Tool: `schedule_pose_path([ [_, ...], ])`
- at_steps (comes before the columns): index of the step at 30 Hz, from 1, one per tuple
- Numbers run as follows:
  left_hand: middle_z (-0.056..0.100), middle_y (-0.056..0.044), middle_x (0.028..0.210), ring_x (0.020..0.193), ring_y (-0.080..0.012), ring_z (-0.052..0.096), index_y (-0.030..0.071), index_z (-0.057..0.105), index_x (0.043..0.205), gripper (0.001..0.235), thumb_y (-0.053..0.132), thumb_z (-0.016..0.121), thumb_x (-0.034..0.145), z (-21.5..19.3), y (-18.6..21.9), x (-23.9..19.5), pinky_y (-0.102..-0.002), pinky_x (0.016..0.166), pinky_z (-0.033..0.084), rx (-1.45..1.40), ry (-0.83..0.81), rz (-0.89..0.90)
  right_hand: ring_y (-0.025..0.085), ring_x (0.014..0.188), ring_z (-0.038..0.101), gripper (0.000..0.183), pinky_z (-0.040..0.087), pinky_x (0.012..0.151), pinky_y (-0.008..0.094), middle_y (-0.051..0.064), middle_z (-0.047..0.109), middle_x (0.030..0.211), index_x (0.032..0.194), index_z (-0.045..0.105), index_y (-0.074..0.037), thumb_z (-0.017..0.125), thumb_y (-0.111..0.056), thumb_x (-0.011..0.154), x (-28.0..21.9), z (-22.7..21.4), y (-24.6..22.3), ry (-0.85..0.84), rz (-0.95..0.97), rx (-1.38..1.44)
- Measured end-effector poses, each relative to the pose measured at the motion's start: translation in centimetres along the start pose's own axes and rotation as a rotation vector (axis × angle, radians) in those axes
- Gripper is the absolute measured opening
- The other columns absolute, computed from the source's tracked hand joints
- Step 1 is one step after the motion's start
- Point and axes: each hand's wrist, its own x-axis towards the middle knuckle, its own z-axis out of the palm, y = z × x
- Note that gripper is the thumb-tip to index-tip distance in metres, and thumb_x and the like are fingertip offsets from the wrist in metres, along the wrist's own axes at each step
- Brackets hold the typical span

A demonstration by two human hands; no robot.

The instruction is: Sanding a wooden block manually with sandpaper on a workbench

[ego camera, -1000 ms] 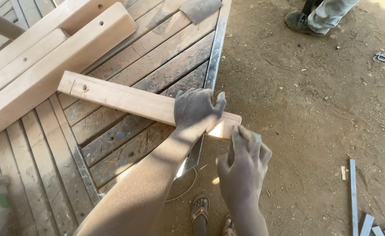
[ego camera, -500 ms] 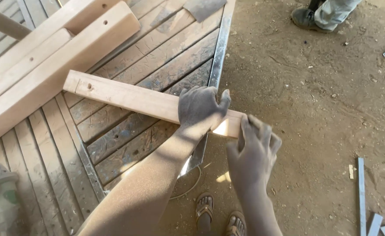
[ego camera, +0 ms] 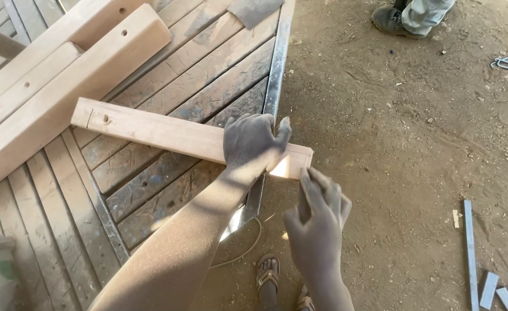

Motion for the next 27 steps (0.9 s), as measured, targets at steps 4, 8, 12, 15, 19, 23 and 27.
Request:
schedule_pose_path([
  [4,0.068,-0.011,0.072,0.091,-0.0333,0.071,0.016,0.062,0.066,0.048,0.052,0.048,0.094,0.1,-1.0,-1.1,-0.045,0.086,0.048,0.019,-0.050,-0.020,0.046,0.136,0.042,0.068,0.048,0.099,0.059,0.025,0.046,0.149,0.144,0.052,-0.002,0.050,-0.002,0.077,-1.5,-2.1,0.1,-0.089,0.243,0.438],
  [8,0.068,-0.011,0.070,0.090,-0.0338,0.071,0.017,0.062,0.066,0.047,0.052,0.050,0.094,0.2,-1.9,-0.8,-0.045,0.085,0.047,0.034,-0.047,-0.007,0.040,0.114,0.055,0.069,0.051,0.082,0.046,0.029,0.051,0.142,0.147,0.053,-0.009,0.057,-0.012,0.077,0.6,-1.4,1.0,0.008,0.270,0.500],
  [12,0.067,-0.011,0.069,0.089,-0.0344,0.070,0.017,0.061,0.065,0.047,0.052,0.051,0.094,1.3,-2.3,-1.9,-0.045,0.083,0.047,0.031,-0.070,-0.012,0.048,0.137,0.042,0.069,0.039,0.105,0.060,0.027,0.051,0.144,0.143,0.055,-0.003,0.058,-0.015,0.075,3.1,1.1,2.7,0.054,0.133,0.508],
  [15,0.066,-0.011,0.068,0.087,-0.0348,0.069,0.017,0.061,0.065,0.046,0.052,0.052,0.094,1.2,-2.5,-1.5,-0.045,0.082,0.047,0.037,-0.044,-0.025,0.061,0.135,0.035,0.068,0.034,0.105,0.072,0.038,0.048,0.141,0.143,0.054,0.002,0.056,-0.015,0.076,1.4,-0.7,-0.6,0.030,0.173,0.549],
  [19,0.065,-0.011,0.067,0.086,-0.0352,0.069,0.017,0.061,0.064,0.046,0.052,0.053,0.094,1.0,-2.5,-1.3,-0.045,0.081,0.046,0.045,-0.025,-0.031,0.059,0.140,0.029,0.066,0.032,0.111,0.065,0.037,0.044,0.143,0.140,0.053,0.007,0.058,-0.010,0.077,1.1,0.2,-0.3,0.070,0.223,0.600],
  [23,0.064,-0.011,0.067,0.085,-0.0352,0.068,0.017,0.061,0.065,0.046,0.053,0.054,0.094,2.5,-1.4,-0.3,-0.044,0.080,0.046,0.032,0.004,-0.023,0.043,0.138,0.044,0.069,0.036,0.112,0.057,0.024,0.053,0.137,0.145,0.051,0.003,0.055,-0.008,0.077,2.5,-1.4,-0.1,0.022,0.203,0.536],
  [27,0.065,-0.019,0.070,0.084,-0.0402,0.067,0.011,0.065,0.069,0.048,0.052,0.056,0.092,2.2,-1.5,-0.7,-0.047,0.077,0.046,0.099,0.050,-0.038,0.042,0.137,0.048,0.068,0.037,0.113,0.055,0.022,0.056,0.135,0.143,0.052,0.003,0.058,-0.008,0.077,3.9,0.3,2.5,0.009,0.126,0.544],
])
